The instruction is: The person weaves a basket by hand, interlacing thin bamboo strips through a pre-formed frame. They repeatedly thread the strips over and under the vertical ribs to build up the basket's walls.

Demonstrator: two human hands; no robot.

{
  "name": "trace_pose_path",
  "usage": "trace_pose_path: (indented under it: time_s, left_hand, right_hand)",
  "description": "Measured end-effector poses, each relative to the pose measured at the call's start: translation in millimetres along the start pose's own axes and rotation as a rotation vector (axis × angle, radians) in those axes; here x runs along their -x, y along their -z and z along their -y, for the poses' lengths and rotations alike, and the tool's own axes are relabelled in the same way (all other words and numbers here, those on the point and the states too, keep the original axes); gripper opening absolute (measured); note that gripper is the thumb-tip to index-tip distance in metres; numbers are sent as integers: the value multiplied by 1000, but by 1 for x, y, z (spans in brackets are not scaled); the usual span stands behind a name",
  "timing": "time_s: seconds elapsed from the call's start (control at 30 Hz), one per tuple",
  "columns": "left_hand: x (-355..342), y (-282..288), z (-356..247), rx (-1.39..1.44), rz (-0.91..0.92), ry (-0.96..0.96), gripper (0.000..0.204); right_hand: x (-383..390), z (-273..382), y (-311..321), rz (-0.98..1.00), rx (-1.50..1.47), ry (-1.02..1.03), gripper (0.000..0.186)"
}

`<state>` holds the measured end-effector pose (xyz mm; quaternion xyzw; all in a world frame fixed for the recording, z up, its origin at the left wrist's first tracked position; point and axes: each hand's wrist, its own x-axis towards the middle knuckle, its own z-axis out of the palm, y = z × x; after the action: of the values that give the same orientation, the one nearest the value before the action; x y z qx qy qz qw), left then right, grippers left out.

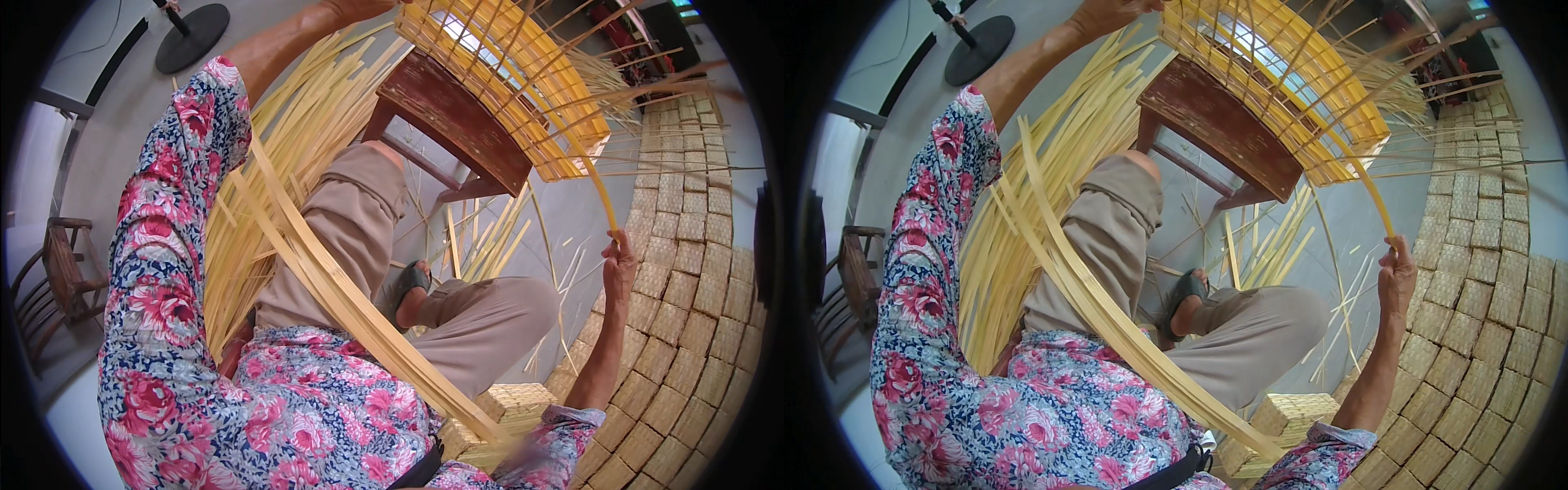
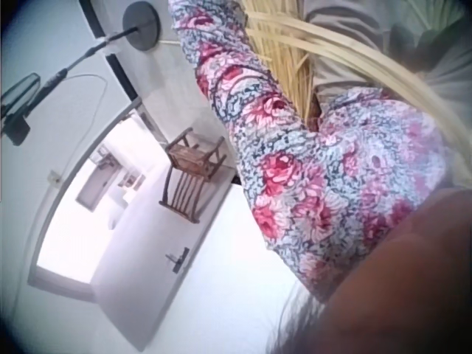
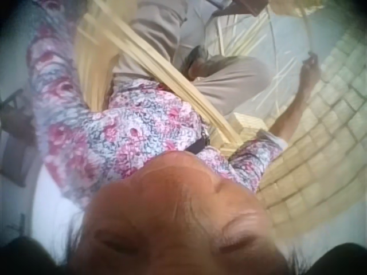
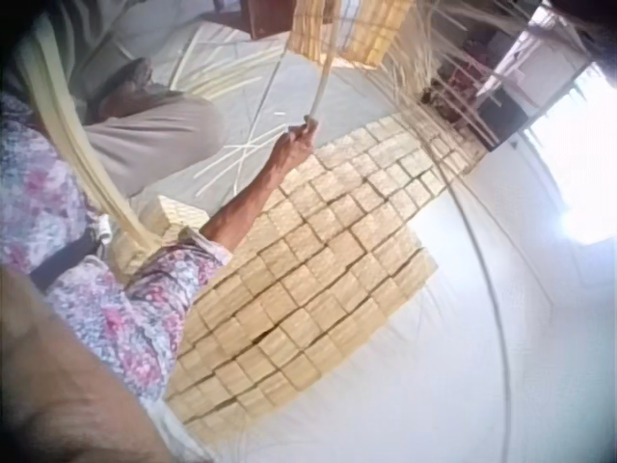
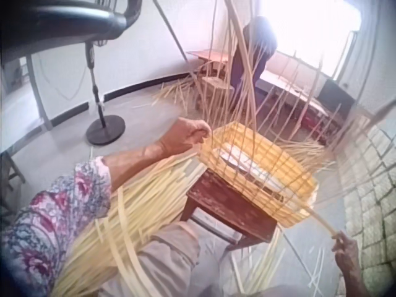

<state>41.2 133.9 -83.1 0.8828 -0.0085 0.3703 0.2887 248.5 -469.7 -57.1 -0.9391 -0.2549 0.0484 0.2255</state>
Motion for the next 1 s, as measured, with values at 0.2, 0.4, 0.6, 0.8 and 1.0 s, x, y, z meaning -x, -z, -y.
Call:
trace_pose_path:
  time_s: [0.2,0.4,0.6,0.8,1.0]
  left_hand:
    - [-1,-35,20,-276,48,-143,11]
    - [5,-39,18,-240,8,-163,12]
    - [18,-45,-14,-57,-16,44,18]
    - [17,-49,-16,0,14,203,15]
    - [19,-52,-40,46,-211,202,14]
  right_hand:
    - [-1,-38,-18,5,93,-31,40]
    - [5,0,-2,-336,545,385,35]
    - [20,75,-59,-63,-456,7,28]
    - [-44,69,-106,-173,-1461,-491,62]
    - [-55,61,-119,-221,-1620,-250,42]
